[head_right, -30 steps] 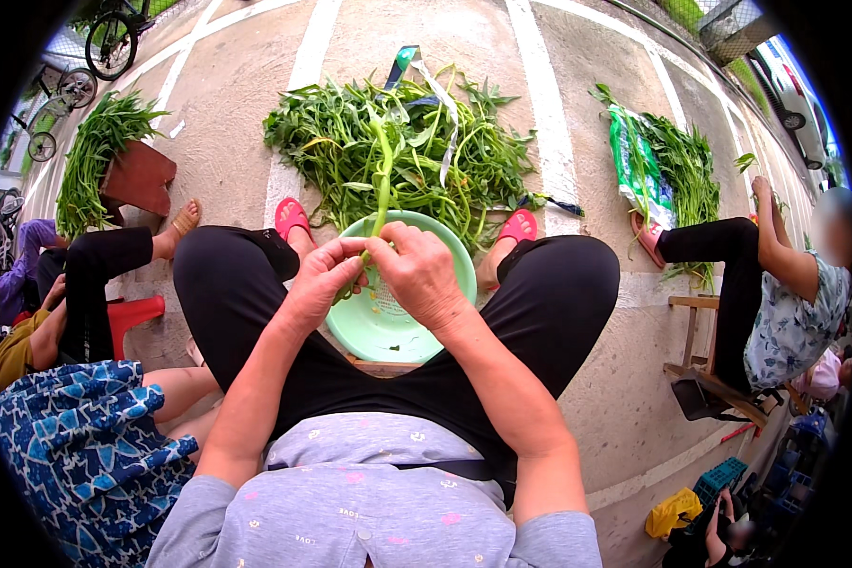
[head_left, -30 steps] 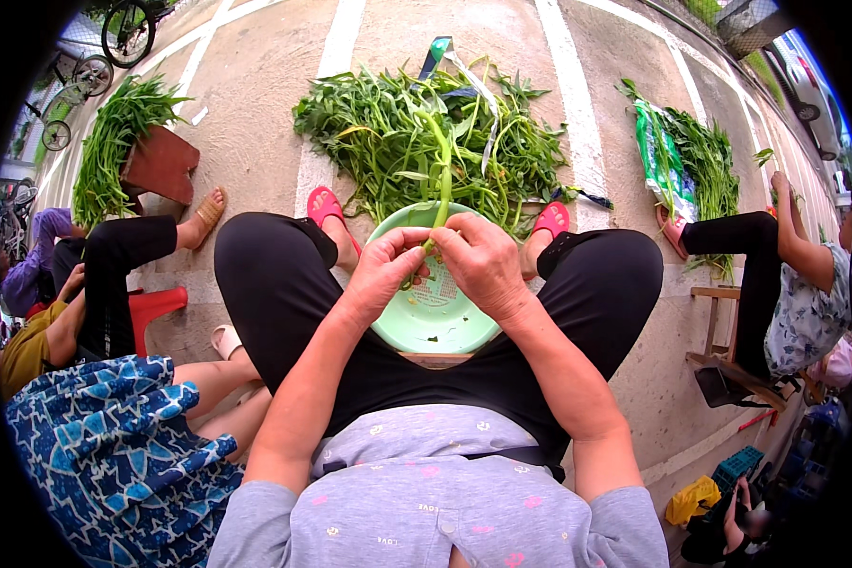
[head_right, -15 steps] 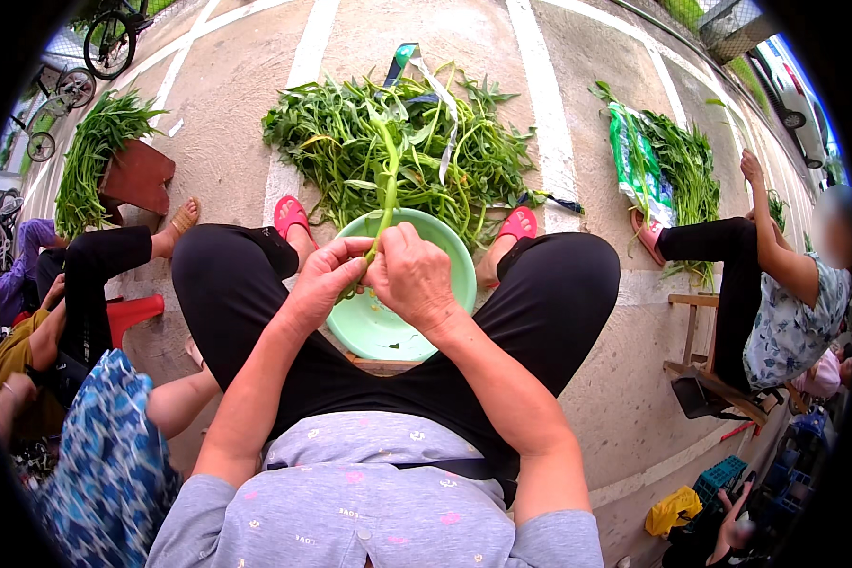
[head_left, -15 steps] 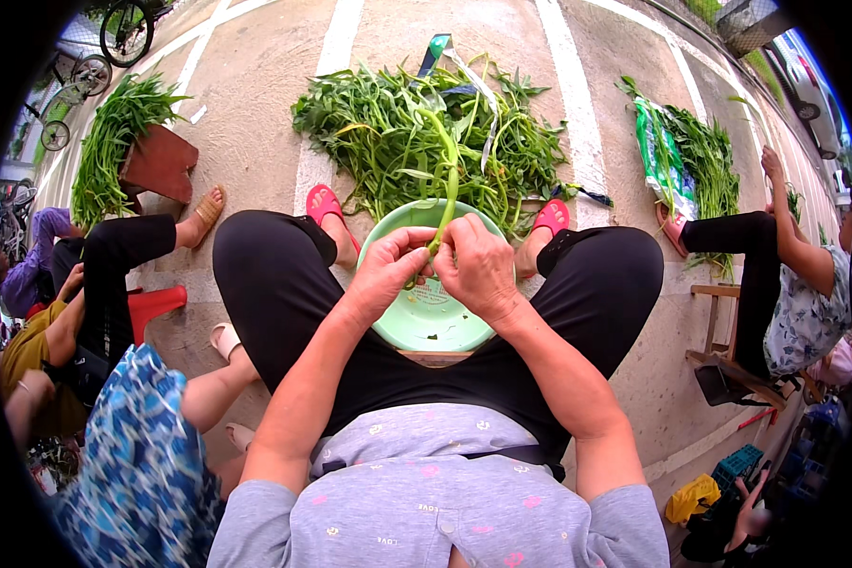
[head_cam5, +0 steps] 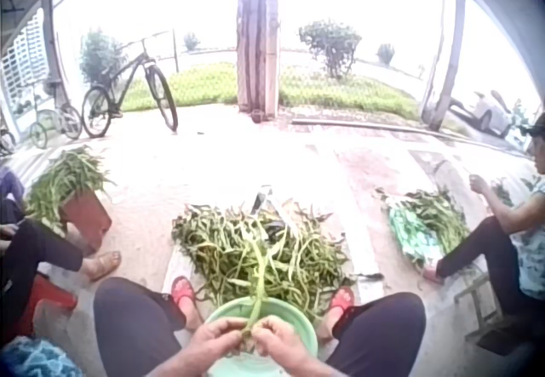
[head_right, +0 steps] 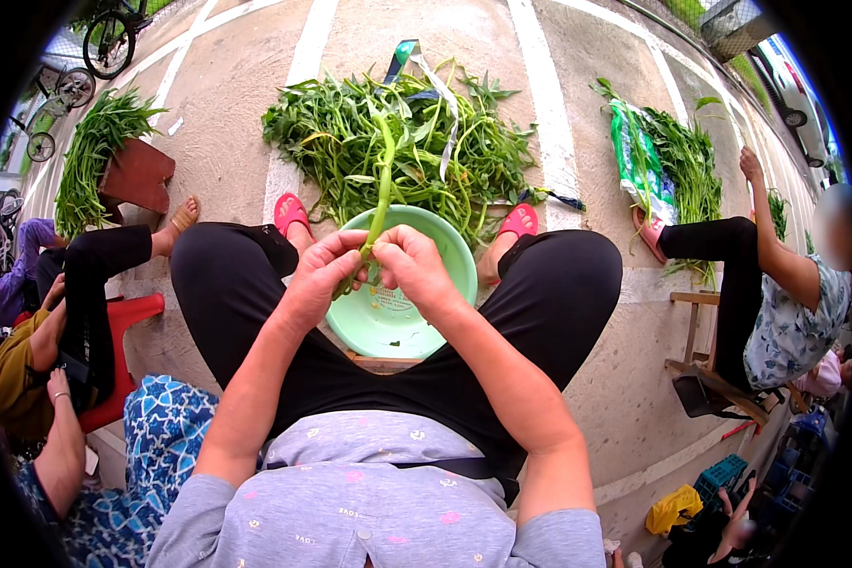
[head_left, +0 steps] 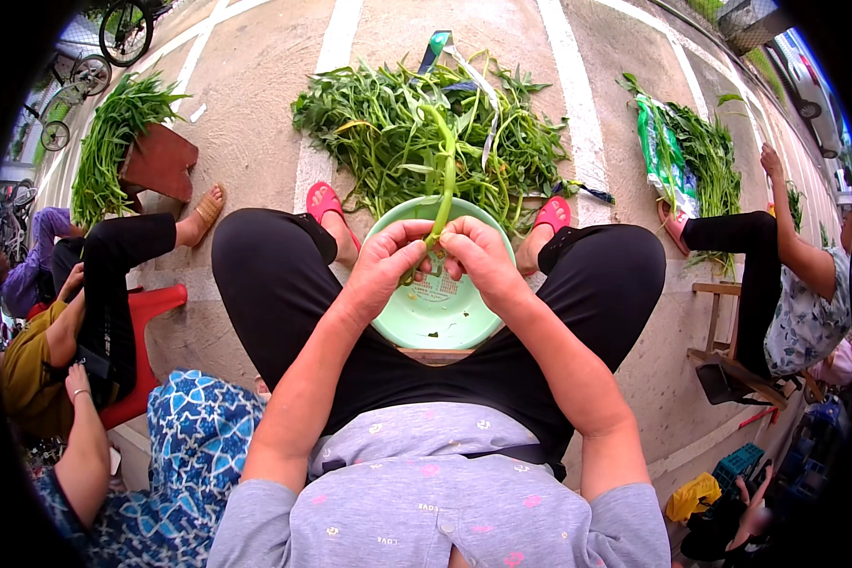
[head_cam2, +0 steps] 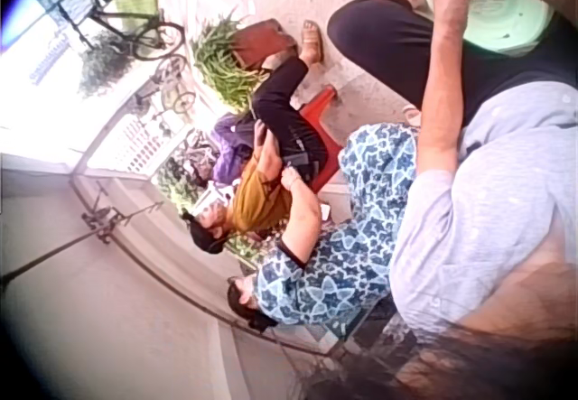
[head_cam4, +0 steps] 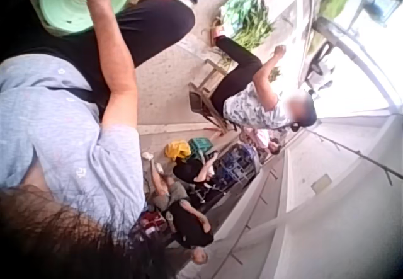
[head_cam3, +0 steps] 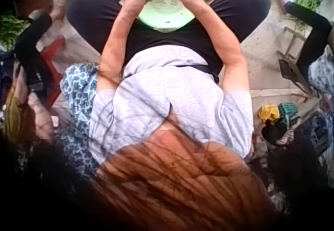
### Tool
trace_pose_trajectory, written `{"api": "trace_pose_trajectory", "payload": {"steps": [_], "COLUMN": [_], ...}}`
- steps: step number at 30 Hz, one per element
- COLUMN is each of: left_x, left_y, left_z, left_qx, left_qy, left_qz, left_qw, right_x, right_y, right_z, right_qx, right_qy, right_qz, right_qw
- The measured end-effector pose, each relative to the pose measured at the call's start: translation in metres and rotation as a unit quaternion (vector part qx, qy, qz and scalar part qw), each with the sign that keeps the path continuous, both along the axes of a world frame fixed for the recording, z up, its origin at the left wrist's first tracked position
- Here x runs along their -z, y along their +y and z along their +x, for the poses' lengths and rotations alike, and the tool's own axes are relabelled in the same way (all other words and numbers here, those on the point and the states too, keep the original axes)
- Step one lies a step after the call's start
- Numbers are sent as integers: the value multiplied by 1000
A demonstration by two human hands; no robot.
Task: The person picks through a pile of green leafy stalks, stripping the leaves and breaking the stems by hand into a green plastic bowl.
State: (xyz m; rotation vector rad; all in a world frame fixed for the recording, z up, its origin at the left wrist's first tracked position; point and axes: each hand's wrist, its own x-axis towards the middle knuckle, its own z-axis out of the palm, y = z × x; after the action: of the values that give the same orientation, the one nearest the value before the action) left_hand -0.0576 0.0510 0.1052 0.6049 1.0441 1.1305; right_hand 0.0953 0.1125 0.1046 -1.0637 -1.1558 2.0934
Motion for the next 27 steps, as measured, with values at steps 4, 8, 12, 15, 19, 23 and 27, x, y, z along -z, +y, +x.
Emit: {"api": "trace_pose_trajectory", "payload": {"steps": [4,8,12,15,19,23,27], "left_x": [-3,-3,-3,5,11,7,7], "left_y": [-1,-2,-2,2,2,3,2], "left_z": [-5,-13,-16,-16,-16,-14,-13], "left_qx": [-58,-95,-81,-88,-89,-71,-61], "left_qy": [-28,-101,-162,-195,-200,-169,-168], "left_qz": [5,112,83,0,-25,-55,-49], "left_qw": [998,984,980,977,975,982,983], "right_x": [1,-4,7,22,16,18,16], "right_y": [2,5,4,-2,2,1,1], "right_z": [3,3,3,-3,0,1,0], "right_qx": [3,24,13,67,28,-9,-17], "right_qy": [39,19,-43,-108,-91,-57,-80], "right_qz": [7,36,99,229,206,167,175], "right_qw": [999,999,994,965,974,984,981]}}
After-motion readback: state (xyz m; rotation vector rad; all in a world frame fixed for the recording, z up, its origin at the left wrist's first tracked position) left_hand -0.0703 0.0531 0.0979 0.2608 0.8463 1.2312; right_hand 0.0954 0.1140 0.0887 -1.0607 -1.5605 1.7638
